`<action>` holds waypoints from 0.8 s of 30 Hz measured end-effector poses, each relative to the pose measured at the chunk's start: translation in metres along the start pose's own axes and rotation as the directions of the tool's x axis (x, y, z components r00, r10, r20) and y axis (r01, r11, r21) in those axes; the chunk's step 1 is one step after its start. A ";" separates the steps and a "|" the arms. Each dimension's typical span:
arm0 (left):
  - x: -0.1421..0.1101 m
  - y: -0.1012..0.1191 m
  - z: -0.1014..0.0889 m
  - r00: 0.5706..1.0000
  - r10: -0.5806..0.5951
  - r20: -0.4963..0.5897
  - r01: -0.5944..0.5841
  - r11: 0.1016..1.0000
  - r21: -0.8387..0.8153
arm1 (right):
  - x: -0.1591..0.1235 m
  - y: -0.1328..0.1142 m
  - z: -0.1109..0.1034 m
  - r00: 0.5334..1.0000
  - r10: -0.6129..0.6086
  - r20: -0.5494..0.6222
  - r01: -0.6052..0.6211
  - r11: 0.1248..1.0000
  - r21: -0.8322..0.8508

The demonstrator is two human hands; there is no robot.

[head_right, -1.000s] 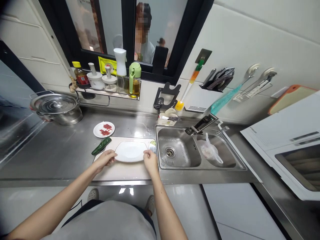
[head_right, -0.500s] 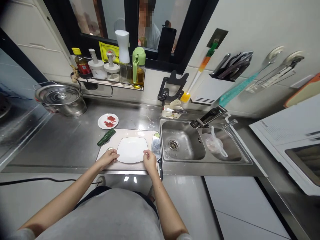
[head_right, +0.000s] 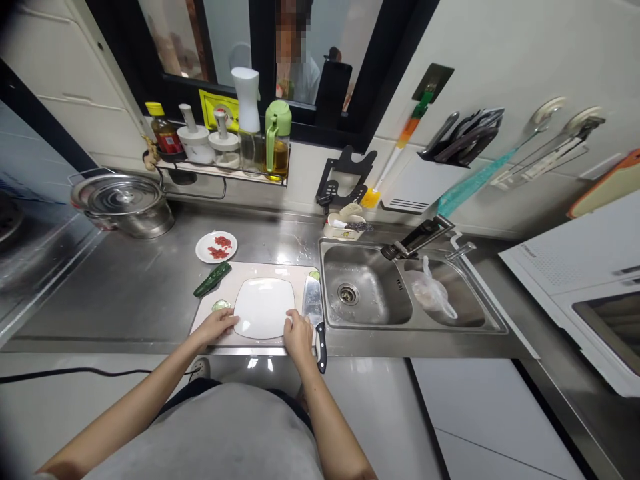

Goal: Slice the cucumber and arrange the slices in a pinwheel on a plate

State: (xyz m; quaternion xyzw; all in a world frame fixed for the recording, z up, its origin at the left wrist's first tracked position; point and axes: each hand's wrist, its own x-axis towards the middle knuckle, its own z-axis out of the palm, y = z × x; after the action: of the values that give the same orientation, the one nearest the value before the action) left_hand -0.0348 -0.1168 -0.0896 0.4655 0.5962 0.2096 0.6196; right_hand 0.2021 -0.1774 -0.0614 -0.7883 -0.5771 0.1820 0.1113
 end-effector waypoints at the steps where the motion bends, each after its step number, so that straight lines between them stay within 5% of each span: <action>1: -0.001 -0.001 0.000 1.000 -0.002 -0.005 0.002 1.000 0.012 | -0.001 0.000 0.000 1.000 -0.002 0.002 0.002 1.000 -0.016; 9: -0.008 -0.006 -0.006 0.960 0.214 -0.181 -0.136 0.920 0.367 | -0.001 0.002 0.003 0.998 -0.061 -0.002 0.060 0.988 -0.144; 14: -0.016 -0.007 -0.019 0.931 0.301 -0.209 -0.188 0.882 0.431 | 0.003 0.001 0.001 0.997 -0.066 0.030 0.071 0.980 -0.187; 24: -0.017 -0.011 -0.044 0.864 0.270 -0.425 -0.033 0.873 0.486 | 0.008 -0.002 0.001 0.996 -0.070 0.052 0.079 0.974 -0.214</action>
State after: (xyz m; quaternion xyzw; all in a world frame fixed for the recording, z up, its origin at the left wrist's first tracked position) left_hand -0.0828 -0.1210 -0.0831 0.5795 0.7237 0.2196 0.3038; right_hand 0.2019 -0.1696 -0.0628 -0.7693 -0.6249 0.1312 0.0190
